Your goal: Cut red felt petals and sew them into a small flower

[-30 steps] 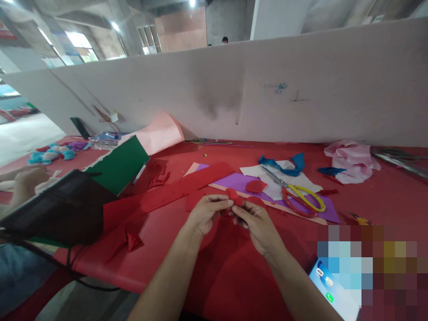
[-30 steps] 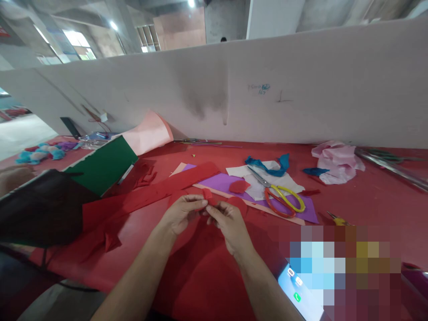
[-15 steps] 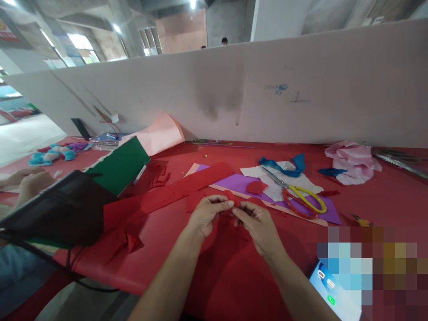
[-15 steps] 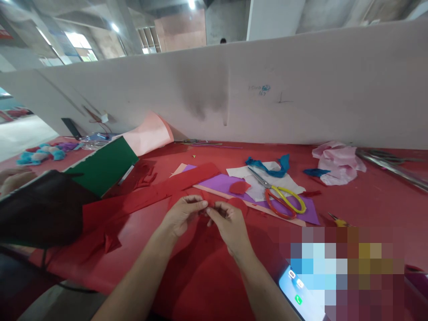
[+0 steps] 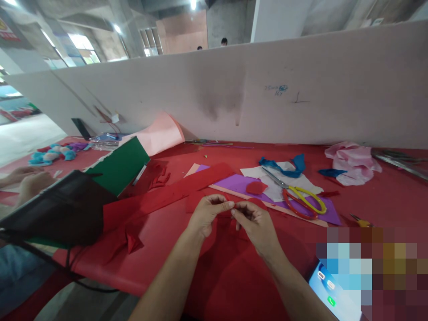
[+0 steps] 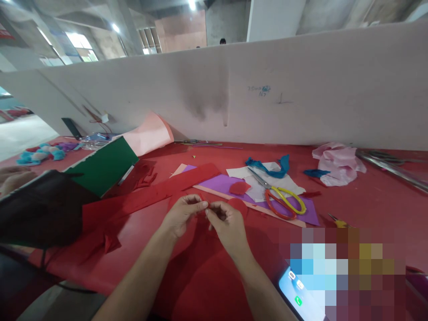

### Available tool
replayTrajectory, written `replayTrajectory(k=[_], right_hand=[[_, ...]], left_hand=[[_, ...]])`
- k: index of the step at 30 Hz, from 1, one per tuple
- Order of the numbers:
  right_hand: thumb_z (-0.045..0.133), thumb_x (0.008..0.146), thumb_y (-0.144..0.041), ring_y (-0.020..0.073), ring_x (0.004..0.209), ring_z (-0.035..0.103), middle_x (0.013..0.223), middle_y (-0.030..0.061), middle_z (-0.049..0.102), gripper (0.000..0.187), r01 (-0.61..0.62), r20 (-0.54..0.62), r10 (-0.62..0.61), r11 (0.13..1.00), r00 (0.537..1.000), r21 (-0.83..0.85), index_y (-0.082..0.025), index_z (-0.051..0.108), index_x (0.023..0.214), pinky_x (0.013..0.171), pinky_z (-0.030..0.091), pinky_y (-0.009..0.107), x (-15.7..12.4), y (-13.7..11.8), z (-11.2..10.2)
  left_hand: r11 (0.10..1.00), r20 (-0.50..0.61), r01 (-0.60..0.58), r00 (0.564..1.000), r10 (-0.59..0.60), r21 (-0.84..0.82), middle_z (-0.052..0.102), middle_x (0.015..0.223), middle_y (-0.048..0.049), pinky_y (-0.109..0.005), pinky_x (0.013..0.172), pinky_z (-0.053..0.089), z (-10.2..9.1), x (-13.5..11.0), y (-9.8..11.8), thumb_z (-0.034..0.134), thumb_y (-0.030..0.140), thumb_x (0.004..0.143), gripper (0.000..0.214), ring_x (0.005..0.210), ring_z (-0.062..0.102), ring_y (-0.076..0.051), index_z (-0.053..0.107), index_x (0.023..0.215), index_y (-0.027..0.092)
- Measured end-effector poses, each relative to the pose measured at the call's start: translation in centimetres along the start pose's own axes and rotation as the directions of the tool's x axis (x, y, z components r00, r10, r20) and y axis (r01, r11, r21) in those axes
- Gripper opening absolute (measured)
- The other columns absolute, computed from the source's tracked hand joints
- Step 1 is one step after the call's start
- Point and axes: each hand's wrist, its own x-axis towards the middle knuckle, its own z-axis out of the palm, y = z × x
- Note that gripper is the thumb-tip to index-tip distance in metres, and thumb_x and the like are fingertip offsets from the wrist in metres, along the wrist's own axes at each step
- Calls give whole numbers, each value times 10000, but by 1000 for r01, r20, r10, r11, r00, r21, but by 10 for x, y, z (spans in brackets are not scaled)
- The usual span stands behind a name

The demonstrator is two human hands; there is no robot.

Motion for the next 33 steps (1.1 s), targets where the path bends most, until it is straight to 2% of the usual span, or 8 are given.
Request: replayTrajectory(k=[7, 12, 16, 21, 27, 33], right_hand=[[621, 807, -320, 97, 456, 523, 644, -11, 628, 143, 3, -8, -3, 1000, 1000, -31, -179, 647, 803, 488, 395, 234, -1, -1, -1], [593, 837, -368, 94, 470, 516, 658, -12, 620, 194, 4, 46, -4, 1000, 999, -6, -185, 625, 781, 500, 386, 235, -1, 2, -1], [598, 837, -390, 87, 489, 488, 639, -23, 590, 213, -19, 87, 9, 993, 996, 118, -190, 614, 766, 502, 378, 227, -1, 3, 0], [665, 780, -394, 70, 467, 440, 583, -38, 547, 224, -157, 119, 127, 943, 985, 292, -186, 603, 722, 468, 333, 208, -2, 0, 0], [714, 726, -386, 73, 464, 427, 566, -36, 547, 222, -293, 206, 225, 863, 952, 411, -189, 613, 735, 459, 313, 205, -4, -3, 2], [719, 729, -381, 64, 496, 457, 620, -31, 579, 218, -254, 138, 216, 882, 967, 397, -190, 614, 720, 459, 293, 193, -5, -3, 4]], left_hand=[[999, 37, -34, 999, 33, 27, 609, 614, 0, -263, 635, 388, 0, -1, 0, 813, 266, 560, 192, 588, 523, -104, 677, 626, 146], [1000, 107, -14, 994, 13, 5, 619, 634, -23, -273, 635, 399, 0, -2, 1, 792, 275, 602, 176, 599, 530, -116, 700, 658, 135], [1000, 162, -11, 987, 14, -22, 630, 645, -35, -290, 669, 423, 0, -3, 2, 783, 272, 616, 164, 624, 551, -134, 715, 680, 136], [999, 196, -10, 980, 20, -48, 656, 691, -39, -289, 701, 432, 0, -4, 3, 757, 241, 653, 119, 647, 573, -131, 728, 716, 145], [995, 144, 17, 990, -3, -95, 636, 618, -7, -256, 675, 424, 1, -3, 3, 807, 189, 558, 129, 590, 549, -97, 713, 636, 146], [995, 87, -13, 996, 21, -97, 633, 603, -7, -256, 649, 424, 2, -2, 2, 815, 195, 544, 143, 597, 557, -107, 704, 621, 148]])
